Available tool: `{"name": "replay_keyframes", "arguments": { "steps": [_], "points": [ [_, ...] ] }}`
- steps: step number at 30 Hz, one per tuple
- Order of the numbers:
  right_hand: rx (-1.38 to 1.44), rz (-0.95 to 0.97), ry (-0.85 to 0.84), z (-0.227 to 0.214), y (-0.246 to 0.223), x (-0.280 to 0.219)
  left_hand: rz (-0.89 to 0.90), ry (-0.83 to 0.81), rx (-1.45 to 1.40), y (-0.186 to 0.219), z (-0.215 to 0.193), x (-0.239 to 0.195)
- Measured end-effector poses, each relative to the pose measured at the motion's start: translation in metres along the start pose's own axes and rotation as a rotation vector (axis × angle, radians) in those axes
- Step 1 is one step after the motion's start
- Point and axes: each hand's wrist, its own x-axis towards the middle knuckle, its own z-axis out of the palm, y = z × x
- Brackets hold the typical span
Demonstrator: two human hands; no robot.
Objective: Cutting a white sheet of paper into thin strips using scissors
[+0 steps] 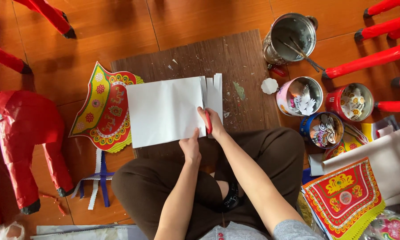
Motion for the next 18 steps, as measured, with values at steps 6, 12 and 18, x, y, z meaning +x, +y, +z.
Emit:
{"name": "replay_keyframes", "arguments": {
  "steps": [6, 12, 18],
  "points": [
    [-0.003, 0.001, 0.036, 0.007, 0.009, 0.012, -0.024, 0.022, -0.004, -0.126, -0.015, 0.070],
    [-0.006, 0.005, 0.043, 0.007, 0.021, 0.020, -0.028, 0.022, -0.033, -0.141, -0.016, 0.080],
    [0.013, 0.014, 0.025, 0.003, 0.000, -0.001, -0.003, 0.024, -0.111, -0.073, -0.001, 0.039]
  ]
}}
